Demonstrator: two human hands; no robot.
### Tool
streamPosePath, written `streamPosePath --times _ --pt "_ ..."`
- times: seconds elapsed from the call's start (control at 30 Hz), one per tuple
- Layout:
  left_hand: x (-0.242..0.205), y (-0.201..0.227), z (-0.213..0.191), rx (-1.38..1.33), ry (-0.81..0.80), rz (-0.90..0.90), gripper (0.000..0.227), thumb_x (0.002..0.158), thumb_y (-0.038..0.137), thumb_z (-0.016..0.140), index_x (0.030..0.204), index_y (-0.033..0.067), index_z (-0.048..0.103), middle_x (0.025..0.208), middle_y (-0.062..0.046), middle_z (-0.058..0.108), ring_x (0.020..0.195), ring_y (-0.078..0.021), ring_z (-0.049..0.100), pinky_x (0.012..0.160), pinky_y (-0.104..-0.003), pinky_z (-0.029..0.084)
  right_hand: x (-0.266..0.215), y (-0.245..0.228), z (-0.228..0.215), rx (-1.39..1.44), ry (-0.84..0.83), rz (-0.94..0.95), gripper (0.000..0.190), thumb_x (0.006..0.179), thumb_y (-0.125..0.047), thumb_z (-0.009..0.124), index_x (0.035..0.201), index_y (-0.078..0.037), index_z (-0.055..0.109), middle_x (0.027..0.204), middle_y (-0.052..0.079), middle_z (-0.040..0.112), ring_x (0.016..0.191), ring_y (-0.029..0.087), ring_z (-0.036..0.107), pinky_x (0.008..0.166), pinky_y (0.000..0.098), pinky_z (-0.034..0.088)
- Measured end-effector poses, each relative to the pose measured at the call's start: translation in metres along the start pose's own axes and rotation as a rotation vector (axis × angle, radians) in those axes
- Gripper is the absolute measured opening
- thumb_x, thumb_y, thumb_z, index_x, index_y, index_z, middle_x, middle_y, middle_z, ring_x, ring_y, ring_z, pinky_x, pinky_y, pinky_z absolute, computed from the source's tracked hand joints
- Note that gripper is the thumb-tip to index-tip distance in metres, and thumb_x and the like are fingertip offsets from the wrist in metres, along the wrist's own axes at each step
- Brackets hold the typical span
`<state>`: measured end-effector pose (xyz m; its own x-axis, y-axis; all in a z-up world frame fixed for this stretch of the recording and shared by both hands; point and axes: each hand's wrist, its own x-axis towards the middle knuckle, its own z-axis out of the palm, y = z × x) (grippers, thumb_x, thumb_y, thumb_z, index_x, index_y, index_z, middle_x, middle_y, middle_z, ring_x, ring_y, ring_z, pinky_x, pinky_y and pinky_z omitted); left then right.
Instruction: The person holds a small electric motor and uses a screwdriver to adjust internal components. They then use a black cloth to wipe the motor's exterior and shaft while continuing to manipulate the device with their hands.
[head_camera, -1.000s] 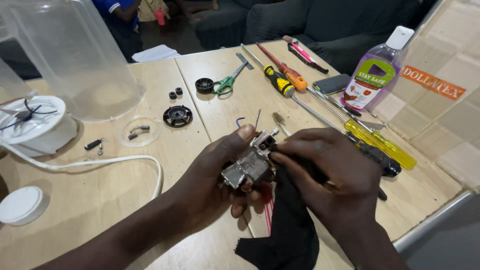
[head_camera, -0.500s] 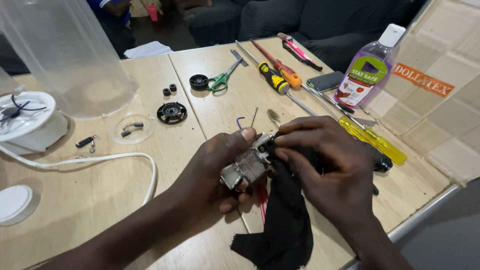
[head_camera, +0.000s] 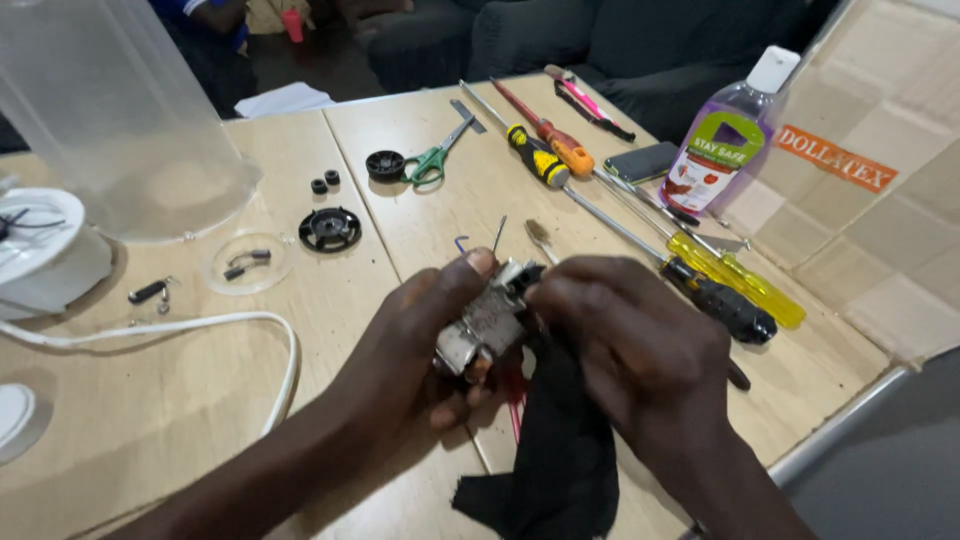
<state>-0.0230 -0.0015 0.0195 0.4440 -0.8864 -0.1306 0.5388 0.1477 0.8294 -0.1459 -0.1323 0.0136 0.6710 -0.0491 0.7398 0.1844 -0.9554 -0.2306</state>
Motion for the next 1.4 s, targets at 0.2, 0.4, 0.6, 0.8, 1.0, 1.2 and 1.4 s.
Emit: streamPosePath --times 0.2,0.4,0.6,0.8,1.0,1.2,1.4 --pt "0.001 0.006 0.002 0.023 0.107 -0.102 0.048 0.1 0.042 0.053 0.083 -0.0027 0.055 0.047 -0.02 0.045 0.027 -0.0152 0.025 0.028 -0.032 0.025 -0.008 0.002 0.006 -0.058 0.023 -0.034 0.022 0.102 -0.005 0.051 0.119 0.0 0.065 0.117 0.021 0.065 0.104 0.034 0.069 0.088 0.0381 0.054" --pt "0.0 0.01 0.006 0.144 0.114 -0.109 0.072 0.099 0.049 0.047 0.065 -0.0138 0.06 0.044 -0.021 0.046 0.027 -0.0164 0.025 0.028 -0.032 0.02 -0.002 -0.001 -0.001 0.082 -0.035 -0.089 0.032 0.103 -0.026 0.05 0.113 0.001 0.065 0.115 0.019 0.064 0.103 0.031 0.067 0.09 0.0391 0.053" --pt "0.006 0.002 -0.005 0.036 0.006 -0.14 0.069 0.102 0.052 0.043 0.056 0.001 0.049 0.042 -0.014 0.044 0.027 -0.0141 0.027 0.03 -0.033 0.02 -0.008 0.002 0.008 -0.143 -0.016 -0.031 0.043 0.08 -0.001 0.053 0.122 -0.003 0.065 0.119 0.018 0.065 0.109 0.035 0.064 0.091 0.0414 0.051" --pt "-0.002 0.002 0.003 -0.002 0.055 -0.107 0.049 0.1 0.039 0.053 0.071 -0.0002 0.047 0.045 -0.017 0.041 0.028 -0.013 0.024 0.031 -0.026 0.015 -0.014 0.01 0.0 -0.133 0.121 0.141 0.017 0.1 -0.004 0.065 0.115 -0.006 0.071 0.111 0.013 0.065 0.099 0.024 0.068 0.086 0.0323 0.051" --pt "-0.001 0.001 -0.001 -0.014 -0.057 -0.079 0.069 0.102 0.047 0.047 0.052 -0.0009 0.046 0.041 -0.013 0.039 0.027 -0.0132 0.022 0.03 -0.028 0.016 -0.008 -0.006 -0.001 -0.07 0.097 -0.024 0.014 0.1 0.0 0.061 0.111 0.0 0.07 0.109 0.016 0.068 0.094 0.025 0.071 0.084 0.0318 0.054" --pt "0.004 -0.006 -0.005 -0.049 -0.098 0.031 0.046 0.1 0.038 0.05 0.077 -0.0017 0.056 0.043 -0.013 0.045 0.027 -0.0105 0.024 0.03 -0.027 0.017 -0.009 0.001 -0.001 0.099 -0.009 0.014 0.024 0.104 -0.014 0.048 0.113 -0.003 0.068 0.116 0.015 0.066 0.102 0.024 0.071 0.088 0.0296 0.052" --pt "0.007 -0.026 -0.015 -0.175 0.035 0.058 0.022 0.088 0.022 0.065 0.089 0.0077 0.048 0.07 -0.011 0.052 0.048 -0.0187 0.051 0.035 -0.029 0.031 -0.006 0.024 -0.001 -0.102 0.277 0.172 0.013 0.092 0.008 0.072 0.1 -0.002 0.075 0.098 0.011 0.075 0.095 0.026 0.07 0.092 0.0354 0.053"
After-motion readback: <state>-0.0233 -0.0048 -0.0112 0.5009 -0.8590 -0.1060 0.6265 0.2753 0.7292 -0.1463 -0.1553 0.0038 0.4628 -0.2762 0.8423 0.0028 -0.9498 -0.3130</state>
